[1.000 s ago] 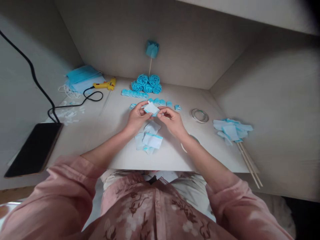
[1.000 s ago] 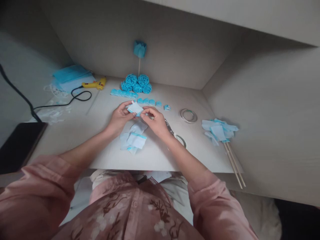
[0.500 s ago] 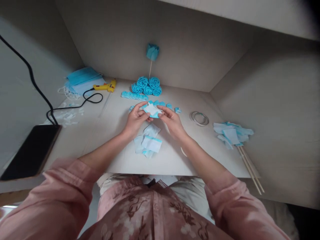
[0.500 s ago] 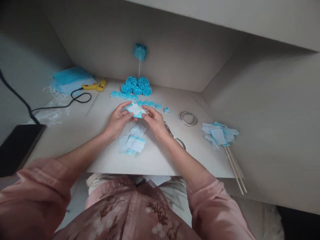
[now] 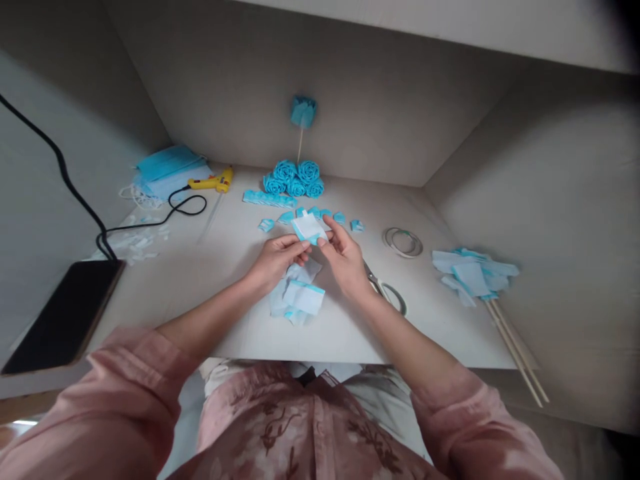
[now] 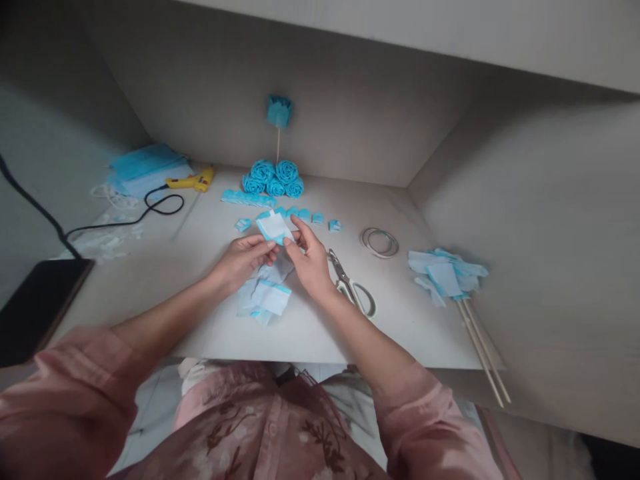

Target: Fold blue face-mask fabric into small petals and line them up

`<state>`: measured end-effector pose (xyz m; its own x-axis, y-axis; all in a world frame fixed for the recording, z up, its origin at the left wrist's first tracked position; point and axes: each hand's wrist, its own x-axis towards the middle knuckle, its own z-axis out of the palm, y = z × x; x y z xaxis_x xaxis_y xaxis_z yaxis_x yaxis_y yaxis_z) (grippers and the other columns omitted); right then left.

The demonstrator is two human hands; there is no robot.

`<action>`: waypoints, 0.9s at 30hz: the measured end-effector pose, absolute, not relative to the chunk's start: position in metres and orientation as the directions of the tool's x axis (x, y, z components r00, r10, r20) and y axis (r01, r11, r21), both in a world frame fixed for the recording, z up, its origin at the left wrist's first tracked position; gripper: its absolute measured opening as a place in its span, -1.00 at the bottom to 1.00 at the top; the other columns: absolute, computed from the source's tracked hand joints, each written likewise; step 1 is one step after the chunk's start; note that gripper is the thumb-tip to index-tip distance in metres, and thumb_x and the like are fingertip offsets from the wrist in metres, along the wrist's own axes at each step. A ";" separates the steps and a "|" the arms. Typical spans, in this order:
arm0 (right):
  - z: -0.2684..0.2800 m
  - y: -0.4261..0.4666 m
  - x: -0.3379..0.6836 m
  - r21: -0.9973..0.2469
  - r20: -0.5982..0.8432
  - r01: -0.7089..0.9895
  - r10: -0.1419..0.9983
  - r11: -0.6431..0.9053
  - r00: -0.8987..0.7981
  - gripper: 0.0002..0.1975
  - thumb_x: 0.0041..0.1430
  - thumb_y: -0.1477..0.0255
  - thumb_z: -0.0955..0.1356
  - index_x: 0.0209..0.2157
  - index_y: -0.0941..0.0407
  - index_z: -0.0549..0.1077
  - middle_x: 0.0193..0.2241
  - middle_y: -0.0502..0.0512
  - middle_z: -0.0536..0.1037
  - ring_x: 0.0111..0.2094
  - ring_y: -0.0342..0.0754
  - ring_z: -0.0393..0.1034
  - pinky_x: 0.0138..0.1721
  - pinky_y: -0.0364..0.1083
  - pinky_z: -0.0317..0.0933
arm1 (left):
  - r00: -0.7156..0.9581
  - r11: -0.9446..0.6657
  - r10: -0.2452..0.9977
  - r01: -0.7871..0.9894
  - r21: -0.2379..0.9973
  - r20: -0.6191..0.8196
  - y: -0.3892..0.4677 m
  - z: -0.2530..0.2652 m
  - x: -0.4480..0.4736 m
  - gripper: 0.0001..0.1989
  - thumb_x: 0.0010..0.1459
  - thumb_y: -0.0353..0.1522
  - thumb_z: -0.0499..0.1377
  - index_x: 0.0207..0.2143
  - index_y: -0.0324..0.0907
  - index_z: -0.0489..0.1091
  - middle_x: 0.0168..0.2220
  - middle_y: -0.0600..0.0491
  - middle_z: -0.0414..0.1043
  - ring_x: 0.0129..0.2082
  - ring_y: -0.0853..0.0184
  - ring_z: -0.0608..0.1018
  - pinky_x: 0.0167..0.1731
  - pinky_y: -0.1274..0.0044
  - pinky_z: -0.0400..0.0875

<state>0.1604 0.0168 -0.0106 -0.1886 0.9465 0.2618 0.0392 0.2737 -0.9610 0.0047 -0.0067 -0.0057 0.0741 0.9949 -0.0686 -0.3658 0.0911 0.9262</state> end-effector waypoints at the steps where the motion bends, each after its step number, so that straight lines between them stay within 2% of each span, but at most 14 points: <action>1: -0.010 0.016 0.160 -0.966 0.245 0.025 0.947 0.256 -0.210 -0.40 0.15 0.19 0.39 0.20 0.05 0.32 -0.24 0.08 0.54 -0.22 -0.04 0.42 -0.04 0.02 0.29 | 0.059 0.085 0.996 -0.374 0.924 -0.068 -0.006 -0.005 0.004 -0.79 -0.06 -0.29 0.36 -0.46 -0.27 0.49 -0.45 0.04 0.48 -0.49 0.45 0.44 -0.45 0.56 0.29; 4: -0.006 0.016 0.163 -0.987 0.163 -0.037 0.948 0.159 -0.272 -0.39 0.12 0.21 0.41 0.19 0.07 0.33 -0.23 0.09 0.55 -0.17 -0.02 0.43 -0.02 0.02 0.29 | 0.072 0.085 0.995 -0.365 0.927 -0.063 -0.005 -0.005 0.001 -0.80 -0.04 -0.29 0.34 -0.47 -0.26 0.46 -0.48 0.05 0.47 -0.50 0.44 0.44 -0.45 0.56 0.29; 8: -0.002 0.017 0.166 -0.994 0.100 -0.067 0.930 0.081 -0.354 -0.33 0.06 0.20 0.45 0.19 0.06 0.32 -0.22 0.08 0.56 -0.20 -0.03 0.44 -0.08 0.00 0.32 | 0.139 0.071 0.990 -0.232 0.970 -0.039 -0.006 -0.005 -0.002 -0.80 -0.01 -0.29 0.31 -0.51 -0.24 0.44 -0.56 0.08 0.42 -0.56 0.45 0.40 -0.47 0.56 0.26; 11: -0.004 0.019 0.167 -0.993 0.115 -0.052 0.929 0.103 -0.353 -0.29 0.01 0.20 0.47 0.20 0.04 0.30 -0.27 0.05 0.55 -0.27 -0.05 0.43 -0.15 -0.02 0.33 | 0.127 0.046 0.992 -0.177 0.983 -0.023 -0.007 -0.004 -0.001 -0.80 -0.01 -0.29 0.31 -0.54 -0.23 0.42 -0.57 0.09 0.41 -0.57 0.46 0.37 -0.48 0.57 0.24; 17: -0.011 0.020 0.164 -0.985 0.171 -0.046 0.936 0.165 -0.306 -0.22 0.00 0.13 0.47 0.23 0.01 0.23 -0.24 0.05 0.55 -0.23 -0.04 0.44 -0.11 0.00 0.33 | 0.103 0.058 0.994 -0.360 0.931 -0.022 -0.008 -0.001 0.002 -0.78 -0.02 -0.25 0.33 -0.44 -0.24 0.46 -0.51 0.06 0.43 -0.47 0.40 0.46 -0.40 0.53 0.32; 22: -0.012 0.019 0.163 -0.976 0.208 -0.006 0.929 0.216 -0.307 -0.22 0.07 0.07 0.43 0.27 -0.03 0.17 -0.22 0.06 0.55 -0.20 -0.01 0.45 -0.06 0.04 0.33 | 0.138 0.059 0.990 -0.350 0.935 -0.011 -0.008 -0.002 0.002 -0.77 -0.02 -0.25 0.34 -0.43 -0.26 0.52 -0.48 0.06 0.43 -0.43 0.40 0.44 -0.36 0.52 0.32; 27: -0.009 0.026 0.171 -0.971 0.207 0.051 0.926 0.234 -0.317 -0.28 0.07 0.06 0.43 0.23 -0.02 0.26 -0.20 0.08 0.54 -0.16 0.00 0.43 -0.06 0.04 0.32 | 0.126 0.112 0.989 -0.357 0.927 -0.071 -0.008 -0.002 0.001 -0.79 -0.08 -0.27 0.37 -0.48 -0.26 0.53 -0.54 0.06 0.42 -0.49 0.40 0.43 -0.40 0.51 0.30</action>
